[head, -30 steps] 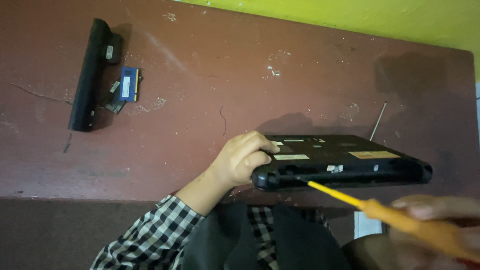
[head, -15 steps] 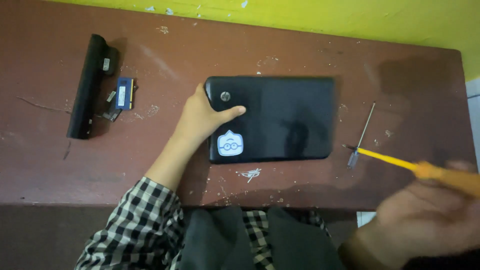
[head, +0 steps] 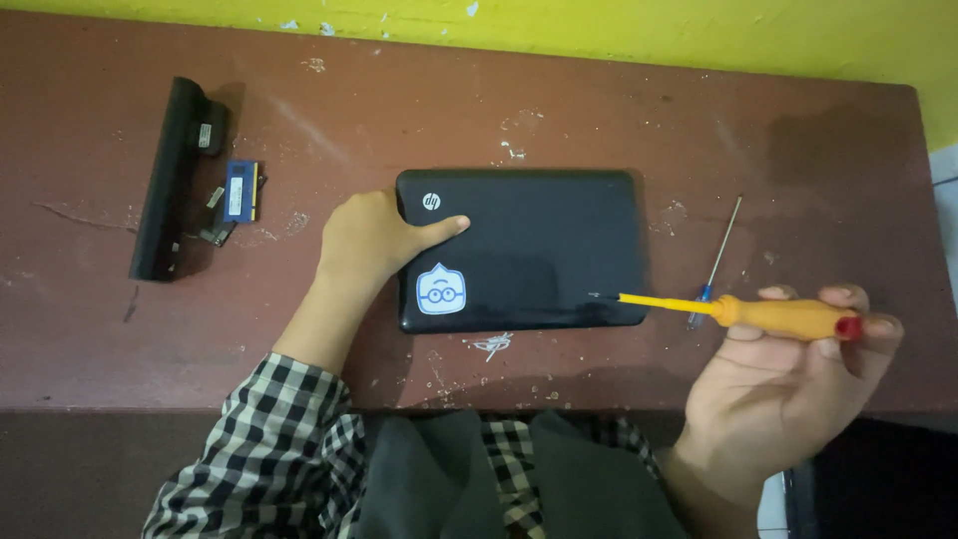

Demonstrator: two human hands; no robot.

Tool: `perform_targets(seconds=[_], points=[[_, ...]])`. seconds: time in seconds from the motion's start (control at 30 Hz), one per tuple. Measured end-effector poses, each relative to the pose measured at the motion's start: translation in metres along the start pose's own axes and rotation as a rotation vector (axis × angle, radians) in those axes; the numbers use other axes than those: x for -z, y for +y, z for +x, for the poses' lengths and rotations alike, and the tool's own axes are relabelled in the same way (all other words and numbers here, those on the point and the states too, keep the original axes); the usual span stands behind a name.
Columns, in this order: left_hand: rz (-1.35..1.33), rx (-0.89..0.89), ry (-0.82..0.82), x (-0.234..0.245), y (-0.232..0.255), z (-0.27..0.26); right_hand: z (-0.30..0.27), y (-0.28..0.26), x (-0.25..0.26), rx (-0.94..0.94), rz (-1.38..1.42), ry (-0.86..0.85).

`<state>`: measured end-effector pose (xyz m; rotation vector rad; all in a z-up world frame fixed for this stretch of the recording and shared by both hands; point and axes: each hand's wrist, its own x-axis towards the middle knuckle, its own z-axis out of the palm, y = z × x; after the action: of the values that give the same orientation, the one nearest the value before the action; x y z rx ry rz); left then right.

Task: The person disassembles a laptop by removing screws from the base, flipping it over, and prying off the keyboard and top cover to reveal internal components.

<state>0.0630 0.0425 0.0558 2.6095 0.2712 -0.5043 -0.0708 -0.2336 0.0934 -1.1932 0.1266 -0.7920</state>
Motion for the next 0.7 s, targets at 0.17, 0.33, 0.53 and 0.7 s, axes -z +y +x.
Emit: perform_targets(seconds=[0.17, 0.33, 0.53, 0.7], points=[[0.242, 0.032, 0.139, -0.014, -0.005, -0.004, -0.009, -0.002, -0.011, 0.001, -0.028, -0.029], [-0.226, -0.688, 0.417, 0.007, 0.017, -0.082, -0.015, 0.002, -0.009, -0.009, 0.022, -0.052], [-0.548, -1.134, 0.292, 0.0, 0.027, -0.112, -0.021, -0.001, -0.017, -0.03, 0.025, -0.074], [-0.558, -1.237, 0.343, -0.002, 0.018, -0.107, -0.023, 0.002, -0.021, -0.02, -0.005, -0.086]])
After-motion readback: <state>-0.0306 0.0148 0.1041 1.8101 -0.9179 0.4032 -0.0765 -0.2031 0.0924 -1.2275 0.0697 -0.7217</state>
